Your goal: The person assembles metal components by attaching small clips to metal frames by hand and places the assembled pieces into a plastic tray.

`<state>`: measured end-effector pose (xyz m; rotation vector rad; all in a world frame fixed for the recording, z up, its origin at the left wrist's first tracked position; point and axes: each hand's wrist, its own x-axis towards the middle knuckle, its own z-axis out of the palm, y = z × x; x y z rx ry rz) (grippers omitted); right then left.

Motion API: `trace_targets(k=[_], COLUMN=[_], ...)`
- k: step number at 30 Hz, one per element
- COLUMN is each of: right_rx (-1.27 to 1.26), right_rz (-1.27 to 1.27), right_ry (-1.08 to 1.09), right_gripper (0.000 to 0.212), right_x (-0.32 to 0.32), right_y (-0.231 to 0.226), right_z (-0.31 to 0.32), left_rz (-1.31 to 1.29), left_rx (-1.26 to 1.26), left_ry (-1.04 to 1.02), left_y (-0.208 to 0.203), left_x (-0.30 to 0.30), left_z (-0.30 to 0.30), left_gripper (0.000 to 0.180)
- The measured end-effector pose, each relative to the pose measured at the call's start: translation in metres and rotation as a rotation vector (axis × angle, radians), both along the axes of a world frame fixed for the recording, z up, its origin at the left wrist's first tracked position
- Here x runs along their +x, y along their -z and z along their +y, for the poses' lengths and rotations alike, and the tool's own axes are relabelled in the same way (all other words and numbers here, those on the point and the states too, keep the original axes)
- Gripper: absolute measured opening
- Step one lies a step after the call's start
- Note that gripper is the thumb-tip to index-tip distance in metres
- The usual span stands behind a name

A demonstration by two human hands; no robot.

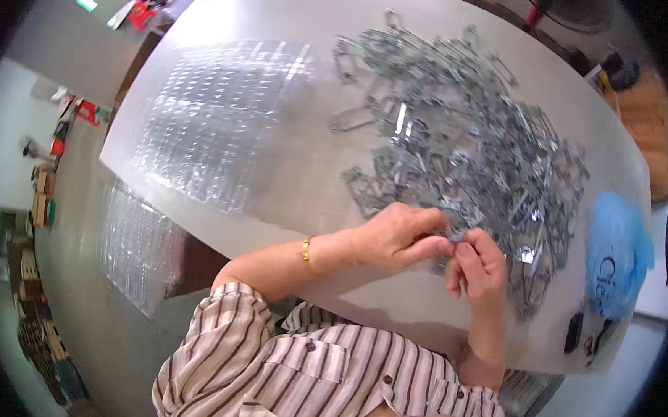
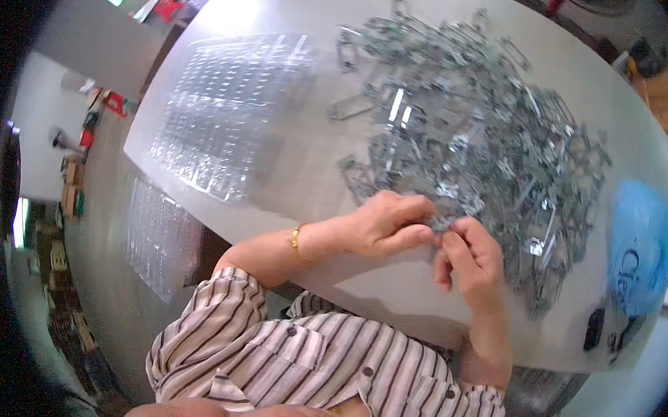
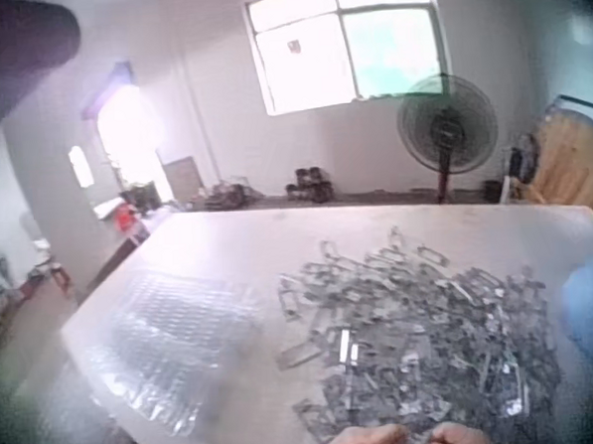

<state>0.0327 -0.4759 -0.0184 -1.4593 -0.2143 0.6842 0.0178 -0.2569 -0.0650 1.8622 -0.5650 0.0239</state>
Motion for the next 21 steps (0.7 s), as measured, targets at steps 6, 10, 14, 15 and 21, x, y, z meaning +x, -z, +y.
trace_targets(k=[6, 10, 14, 15, 21], right_rx=[-0.015, 0.108, -0.026, -0.027, -0.154], right_rz=[-0.178, -0.296, -0.307, -0.305, -0.357], right_ry=[0.253, 0.186, 0.134, 0.131, 0.190], right_gripper=[0.014, 0.014, 0.011, 0.011, 0.013], right_x=[0.009, 0.005, -0.005, -0.005, -0.001], right_y=[0.009, 0.022, 0.022, 0.022, 0.015], right_z=[-0.005, -0.005, 0.006, 0.007, 0.009], left_rz=[0.007, -0.105, -0.210, -0.214, -0.224], left_rx=[-0.036, 0.147, 0.257, 0.254, 0.203], left_ry=[-0.146, -0.099, -0.052, -0.055, -0.043], left_y=[0.000, 0.002, 0.005, 0.004, -0.010], left_x=[-0.004, -0.006, -0.010, -0.010, -0.003], left_z=[0.004, -0.001, -0.002, -0.002, 0.001], left_gripper=[0.037, 0.041, 0.041, 0.040, 0.043])
